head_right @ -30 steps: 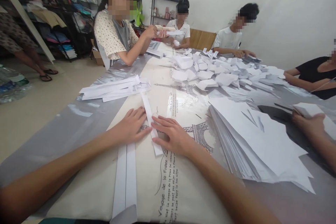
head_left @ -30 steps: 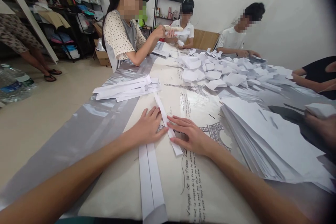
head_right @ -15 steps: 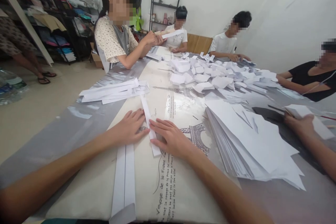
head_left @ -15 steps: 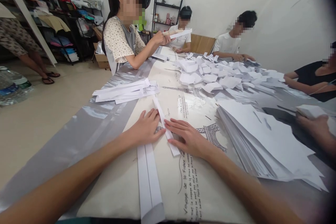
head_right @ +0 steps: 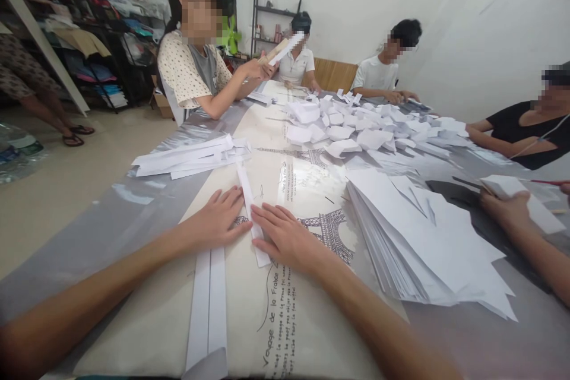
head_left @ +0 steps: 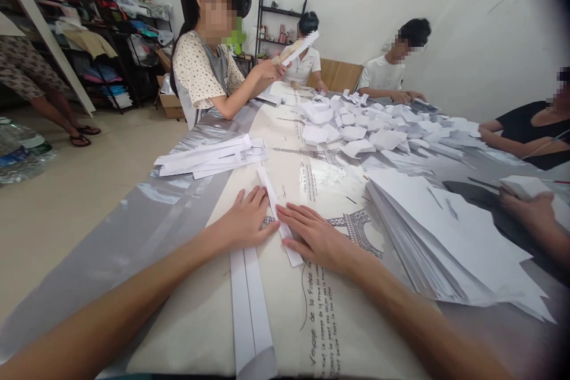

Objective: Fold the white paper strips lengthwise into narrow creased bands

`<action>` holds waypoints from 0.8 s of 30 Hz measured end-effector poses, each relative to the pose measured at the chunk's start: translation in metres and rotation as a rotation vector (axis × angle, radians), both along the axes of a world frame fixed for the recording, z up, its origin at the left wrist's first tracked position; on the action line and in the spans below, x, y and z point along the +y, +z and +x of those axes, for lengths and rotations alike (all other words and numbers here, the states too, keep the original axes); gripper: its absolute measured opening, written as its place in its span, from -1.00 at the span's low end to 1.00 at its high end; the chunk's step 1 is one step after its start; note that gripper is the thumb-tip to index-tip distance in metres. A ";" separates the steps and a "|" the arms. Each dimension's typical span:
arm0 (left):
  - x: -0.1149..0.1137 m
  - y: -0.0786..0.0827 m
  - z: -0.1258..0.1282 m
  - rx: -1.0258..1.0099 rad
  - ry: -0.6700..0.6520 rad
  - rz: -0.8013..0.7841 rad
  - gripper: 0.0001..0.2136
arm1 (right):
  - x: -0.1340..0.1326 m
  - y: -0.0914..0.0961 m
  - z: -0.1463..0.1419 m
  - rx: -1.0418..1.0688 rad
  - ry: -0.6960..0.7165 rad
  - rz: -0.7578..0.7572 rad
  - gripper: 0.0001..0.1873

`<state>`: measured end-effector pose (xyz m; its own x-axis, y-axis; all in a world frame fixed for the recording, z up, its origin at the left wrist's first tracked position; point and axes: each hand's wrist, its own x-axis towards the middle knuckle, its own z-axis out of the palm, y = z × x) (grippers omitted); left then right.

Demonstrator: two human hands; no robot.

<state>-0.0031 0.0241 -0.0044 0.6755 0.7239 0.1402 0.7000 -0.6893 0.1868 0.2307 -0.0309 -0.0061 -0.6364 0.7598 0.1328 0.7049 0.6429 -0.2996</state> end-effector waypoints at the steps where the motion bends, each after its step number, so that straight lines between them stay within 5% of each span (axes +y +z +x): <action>1: 0.001 0.001 0.000 -0.029 0.006 0.014 -0.48 | 0.000 0.000 0.000 -0.002 0.001 0.000 -0.35; 5: 0.001 0.008 0.001 -0.142 0.101 0.187 -0.58 | 0.002 0.001 0.000 0.001 0.004 -0.002 -0.35; 8: -0.003 0.006 0.005 -0.113 0.018 0.306 -0.60 | 0.003 0.000 0.001 0.020 0.009 0.009 -0.35; 12: -0.005 -0.009 0.006 0.018 -0.129 0.321 -0.53 | 0.005 -0.002 0.001 0.036 0.020 0.032 -0.39; 16: -0.001 -0.021 0.004 0.085 -0.140 0.316 -0.47 | 0.007 -0.005 0.002 0.036 0.025 0.043 -0.38; 24: -0.005 -0.015 0.007 0.116 -0.127 0.350 -0.43 | 0.008 -0.004 0.002 0.056 0.038 0.052 -0.44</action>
<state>0.0034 0.0193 -0.0195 0.7826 0.5552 0.2818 0.6075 -0.7799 -0.1505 0.2331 -0.0225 -0.0102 -0.6553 0.7263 0.2077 0.6628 0.6847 -0.3030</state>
